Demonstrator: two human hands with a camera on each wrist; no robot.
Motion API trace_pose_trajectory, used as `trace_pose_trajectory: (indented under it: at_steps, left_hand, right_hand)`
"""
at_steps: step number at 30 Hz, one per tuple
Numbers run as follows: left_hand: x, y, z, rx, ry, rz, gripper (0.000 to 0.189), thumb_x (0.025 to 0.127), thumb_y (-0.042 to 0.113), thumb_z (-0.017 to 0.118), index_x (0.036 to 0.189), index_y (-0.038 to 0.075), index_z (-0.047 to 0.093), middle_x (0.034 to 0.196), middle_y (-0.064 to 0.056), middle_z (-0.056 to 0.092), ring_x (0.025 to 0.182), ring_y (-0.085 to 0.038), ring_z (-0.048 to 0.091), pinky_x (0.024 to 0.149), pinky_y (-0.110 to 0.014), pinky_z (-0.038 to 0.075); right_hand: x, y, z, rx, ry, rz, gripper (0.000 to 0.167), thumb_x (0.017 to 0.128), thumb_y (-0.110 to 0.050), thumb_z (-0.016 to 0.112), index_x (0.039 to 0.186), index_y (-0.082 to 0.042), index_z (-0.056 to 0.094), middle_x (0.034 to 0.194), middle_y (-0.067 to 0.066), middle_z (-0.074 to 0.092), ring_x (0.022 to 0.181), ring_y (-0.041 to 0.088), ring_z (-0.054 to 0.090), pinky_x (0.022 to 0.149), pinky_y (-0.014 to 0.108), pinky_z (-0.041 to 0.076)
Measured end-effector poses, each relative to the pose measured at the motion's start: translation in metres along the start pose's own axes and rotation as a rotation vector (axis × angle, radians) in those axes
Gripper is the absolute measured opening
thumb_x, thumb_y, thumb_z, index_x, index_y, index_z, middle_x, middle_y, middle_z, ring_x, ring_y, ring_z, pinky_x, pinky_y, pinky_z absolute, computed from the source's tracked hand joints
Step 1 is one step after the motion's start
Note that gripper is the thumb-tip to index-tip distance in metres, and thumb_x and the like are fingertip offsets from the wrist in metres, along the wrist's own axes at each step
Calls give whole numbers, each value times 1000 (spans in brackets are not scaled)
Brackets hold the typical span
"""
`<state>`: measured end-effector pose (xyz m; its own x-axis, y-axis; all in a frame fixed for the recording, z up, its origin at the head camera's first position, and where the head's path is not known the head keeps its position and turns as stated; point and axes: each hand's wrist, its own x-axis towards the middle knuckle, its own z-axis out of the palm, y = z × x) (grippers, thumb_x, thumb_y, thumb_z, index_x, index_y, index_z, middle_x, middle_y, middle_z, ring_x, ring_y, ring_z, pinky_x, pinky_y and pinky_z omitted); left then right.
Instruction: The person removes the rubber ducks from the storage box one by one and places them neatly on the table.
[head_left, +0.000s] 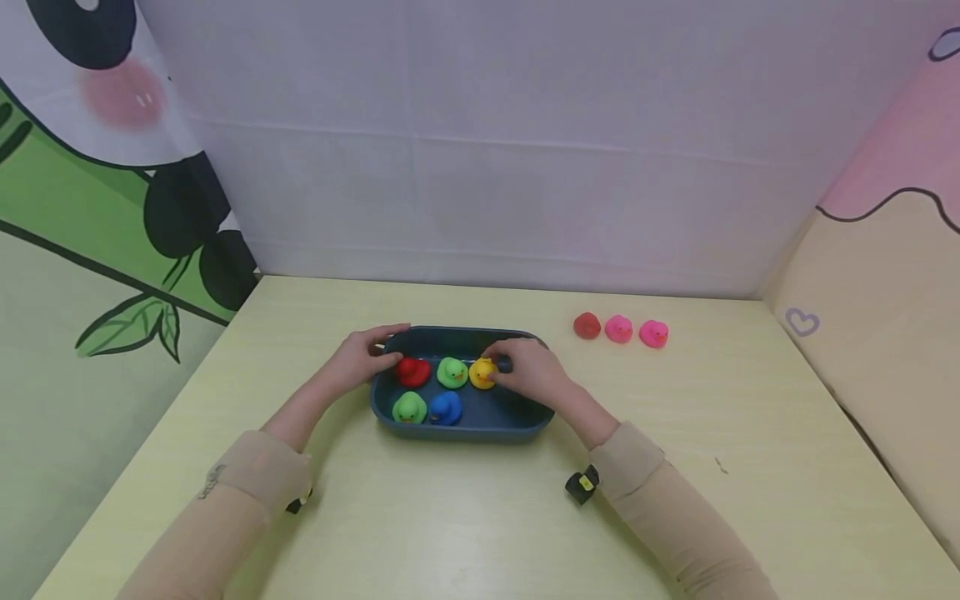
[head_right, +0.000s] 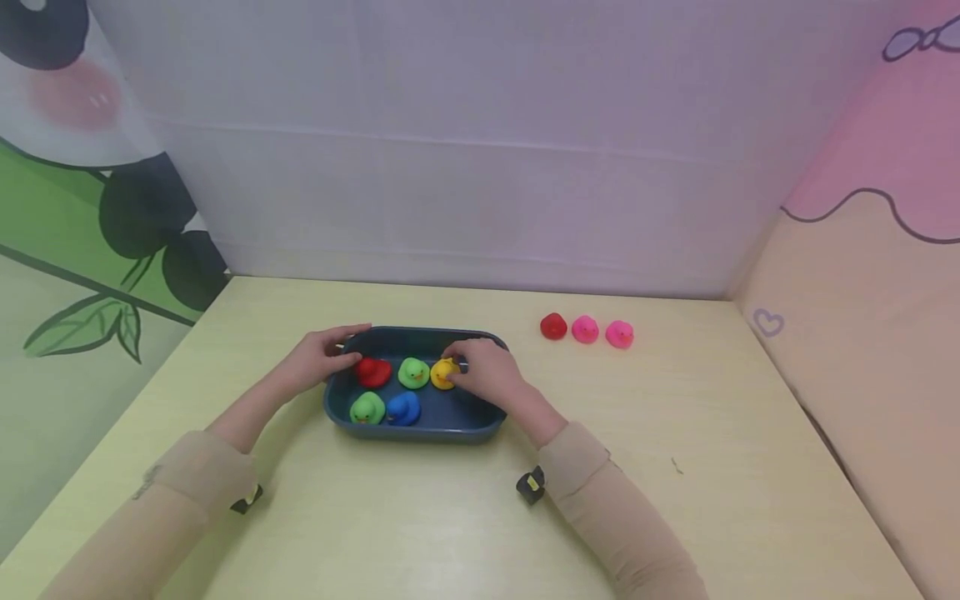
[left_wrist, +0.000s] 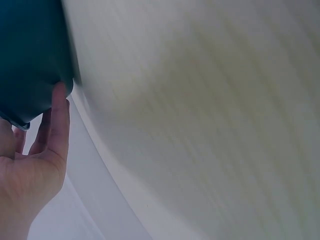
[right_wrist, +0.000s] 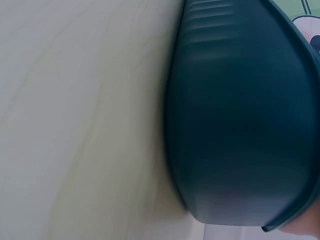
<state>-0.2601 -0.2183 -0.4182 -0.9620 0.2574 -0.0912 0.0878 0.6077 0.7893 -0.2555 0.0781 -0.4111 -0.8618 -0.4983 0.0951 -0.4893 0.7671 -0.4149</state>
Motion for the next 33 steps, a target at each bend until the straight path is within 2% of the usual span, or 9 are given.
trace_pose_trajectory:
  at_steps: [10,21,28,33]
  left_hand:
    - [2,2,2,-17,12,-2,52,92,18,61,141,21,45,136,-24,44,108,-37,57,62,-31,55]
    - [7,2,5,-33,23,-3,52,91,17,61,141,20,46,136,-24,45,110,-38,56,62,-32,56]
    - [7,5,4,-28,25,-7,53,91,18,62,142,20,45,137,-25,44,111,-39,56,63,-32,56]
    - [8,5,5,-36,31,-13,53,91,18,62,141,21,45,137,-24,45,111,-38,55,62,-31,56]
  right_hand:
    - [8,3,2,23,-28,-18,26,83,-21,72,108,-14,69,85,-1,63,73,14,52,63,22,44]
    - [13,10,1,44,-31,-54,25,82,-19,72,106,-13,70,86,0,64,75,14,52,66,22,46]
    - [11,11,-7,65,-25,-83,24,82,-18,72,105,-12,70,85,0,63,77,15,52,68,23,46]
    - [7,11,-15,70,-30,-71,25,82,-20,72,106,-12,69,87,-1,63,76,15,51,66,22,46]
